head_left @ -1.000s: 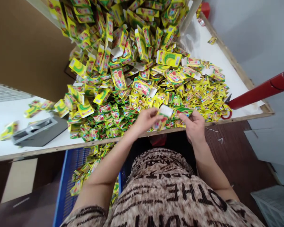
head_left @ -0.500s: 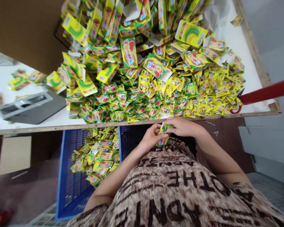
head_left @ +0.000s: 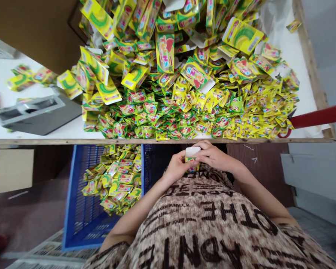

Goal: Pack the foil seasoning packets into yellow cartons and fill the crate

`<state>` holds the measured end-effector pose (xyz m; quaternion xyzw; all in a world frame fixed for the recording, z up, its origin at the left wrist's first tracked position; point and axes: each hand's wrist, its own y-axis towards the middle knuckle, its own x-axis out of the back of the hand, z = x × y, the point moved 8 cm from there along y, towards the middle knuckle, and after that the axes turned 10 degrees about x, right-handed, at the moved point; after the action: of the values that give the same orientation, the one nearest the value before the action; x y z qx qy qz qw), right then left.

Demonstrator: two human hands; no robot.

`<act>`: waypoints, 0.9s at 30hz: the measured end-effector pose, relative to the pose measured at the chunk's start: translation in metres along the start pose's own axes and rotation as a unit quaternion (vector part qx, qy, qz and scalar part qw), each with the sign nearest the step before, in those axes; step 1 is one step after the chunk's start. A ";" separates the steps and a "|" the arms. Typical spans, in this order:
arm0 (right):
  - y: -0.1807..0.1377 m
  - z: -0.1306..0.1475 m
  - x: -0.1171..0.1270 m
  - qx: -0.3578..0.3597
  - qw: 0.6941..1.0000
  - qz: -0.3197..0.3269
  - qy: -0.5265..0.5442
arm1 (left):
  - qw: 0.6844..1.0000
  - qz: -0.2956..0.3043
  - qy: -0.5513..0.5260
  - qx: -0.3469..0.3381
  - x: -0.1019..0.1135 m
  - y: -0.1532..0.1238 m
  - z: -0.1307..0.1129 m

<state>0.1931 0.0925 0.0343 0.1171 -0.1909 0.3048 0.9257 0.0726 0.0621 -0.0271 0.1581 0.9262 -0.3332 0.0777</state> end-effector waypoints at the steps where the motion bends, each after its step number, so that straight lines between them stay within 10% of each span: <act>1: -0.003 -0.004 0.007 -0.027 0.998 -0.056 0.028 | 1.000 -0.006 -0.006 0.005 0.001 0.000 0.001; 4: -0.019 -0.029 0.014 -0.161 0.954 -0.192 0.162 | 0.996 0.004 -0.086 0.023 0.002 -0.003 0.003; 13: -0.020 -0.056 -0.054 -0.355 0.787 -0.169 0.475 | 0.946 0.095 -0.256 0.175 -0.006 0.006 0.011; 20: -0.017 -0.041 -0.022 -0.221 0.912 -0.217 0.269 | 0.980 -0.039 -0.184 0.059 0.018 0.012 0.001; 27: -0.016 -0.048 -0.020 -0.231 0.901 -0.232 0.284 | 0.992 -0.083 -0.097 -0.016 0.024 0.013 -0.008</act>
<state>0.2016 0.0851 -0.0192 -0.1502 0.0472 0.0494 0.9863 0.0538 0.0827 -0.0344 0.0460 0.9296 -0.3371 0.1420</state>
